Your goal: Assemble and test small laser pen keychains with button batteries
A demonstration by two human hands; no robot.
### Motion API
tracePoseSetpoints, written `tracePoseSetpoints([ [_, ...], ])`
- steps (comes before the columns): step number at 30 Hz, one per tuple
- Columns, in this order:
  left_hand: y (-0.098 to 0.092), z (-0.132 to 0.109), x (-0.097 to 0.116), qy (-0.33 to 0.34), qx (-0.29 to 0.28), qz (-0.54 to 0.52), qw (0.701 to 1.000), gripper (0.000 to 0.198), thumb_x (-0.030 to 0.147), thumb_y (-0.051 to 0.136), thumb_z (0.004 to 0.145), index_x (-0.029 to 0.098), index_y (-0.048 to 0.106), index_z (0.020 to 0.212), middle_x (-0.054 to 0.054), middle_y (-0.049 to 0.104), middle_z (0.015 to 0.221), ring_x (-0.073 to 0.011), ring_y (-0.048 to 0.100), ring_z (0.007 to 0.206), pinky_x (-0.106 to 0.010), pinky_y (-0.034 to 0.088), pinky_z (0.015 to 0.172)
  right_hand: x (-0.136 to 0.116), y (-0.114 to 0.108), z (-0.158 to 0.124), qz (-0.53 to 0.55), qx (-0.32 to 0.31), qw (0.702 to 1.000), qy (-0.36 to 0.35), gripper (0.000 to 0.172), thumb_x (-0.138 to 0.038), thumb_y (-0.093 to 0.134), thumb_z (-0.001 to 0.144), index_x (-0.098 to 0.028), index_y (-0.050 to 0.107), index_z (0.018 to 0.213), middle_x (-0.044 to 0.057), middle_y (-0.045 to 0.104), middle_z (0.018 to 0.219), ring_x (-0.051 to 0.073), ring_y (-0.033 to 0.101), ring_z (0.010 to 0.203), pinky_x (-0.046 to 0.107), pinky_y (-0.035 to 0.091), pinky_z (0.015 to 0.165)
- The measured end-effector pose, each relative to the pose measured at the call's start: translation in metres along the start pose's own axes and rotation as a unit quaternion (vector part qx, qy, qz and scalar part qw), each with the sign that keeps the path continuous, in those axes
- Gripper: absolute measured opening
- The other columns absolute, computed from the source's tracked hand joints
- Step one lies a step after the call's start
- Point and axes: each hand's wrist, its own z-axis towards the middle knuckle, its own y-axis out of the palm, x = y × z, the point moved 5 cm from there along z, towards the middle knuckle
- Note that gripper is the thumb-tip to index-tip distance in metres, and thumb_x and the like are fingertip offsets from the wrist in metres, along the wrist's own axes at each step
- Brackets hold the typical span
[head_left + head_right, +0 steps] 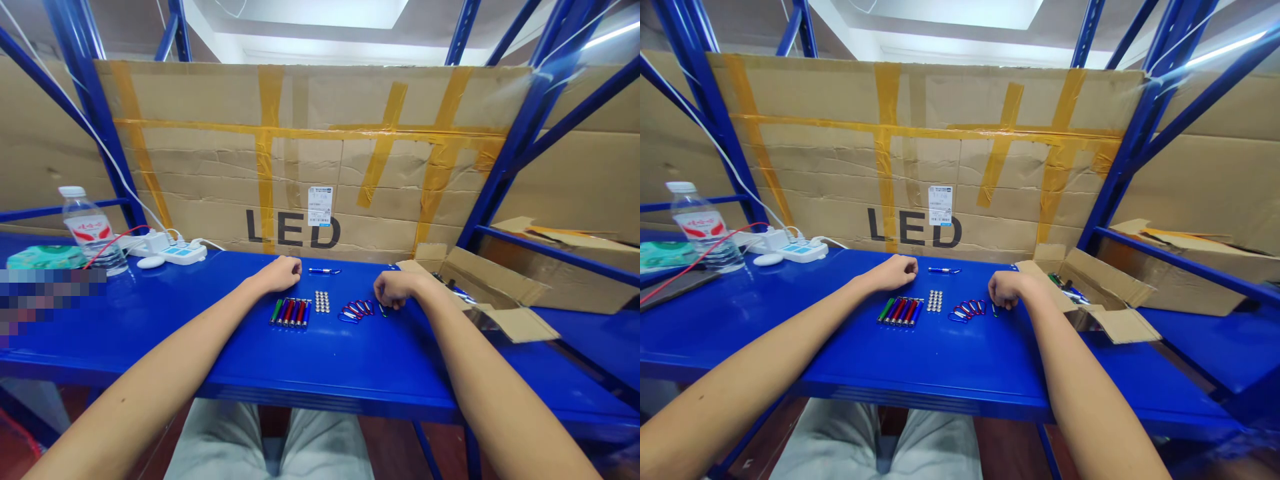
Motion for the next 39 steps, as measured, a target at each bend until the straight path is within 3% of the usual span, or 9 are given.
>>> tracePoseSetpoints([
  [8,-0.003,0.002,-0.010,-0.017,-0.025,0.002,1.000,0.009,0.016,0.057,0.072,0.017,0.064,0.077,-0.005,0.069,0.081,-0.0164,0.060,0.073,-0.025,0.042,0.065,-0.009,0.001,-0.006,0.021,-0.003,1.000,-0.007,0.013,-0.006,0.059,0.061,-0.018,0.061,0.058,0.000,0.062,0.052,0.014,0.060,0.051,0.021,0.043,0.049],
  [24,-0.007,-0.003,-0.023,-0.059,-0.147,-0.032,0.987,0.009,0.021,0.060,0.064,0.018,0.065,0.070,-0.002,0.067,0.068,-0.0152,0.058,0.064,-0.025,0.041,0.059,-0.010,0.001,-0.003,0.010,0.006,1.000,-0.016,0.012,-0.009,0.058,0.063,-0.018,0.062,0.070,-0.001,0.062,0.053,0.014,0.061,0.053,0.021,0.045,0.050],
  [32,-0.008,-0.012,-0.025,-0.078,-0.247,-0.115,0.959,0.015,0.025,0.061,0.059,0.017,0.068,0.069,-0.003,0.066,0.065,-0.0154,0.058,0.061,-0.025,0.045,0.057,-0.011,-0.012,-0.001,0.023,0.102,0.993,-0.048,0.016,-0.008,0.055,0.066,-0.017,0.063,0.077,0.001,0.063,0.061,0.014,0.060,0.055,0.021,0.042,0.048],
  [39,-0.012,-0.023,-0.017,-0.092,-0.308,-0.138,0.937,0.012,0.022,0.062,0.056,0.017,0.069,0.065,-0.003,0.068,0.067,-0.0151,0.059,0.062,-0.026,0.047,0.061,-0.020,-0.011,-0.005,0.011,0.112,0.993,-0.042,0.020,-0.007,0.055,0.066,-0.018,0.063,0.080,0.002,0.067,0.068,0.014,0.064,0.060,0.020,0.042,0.050],
])
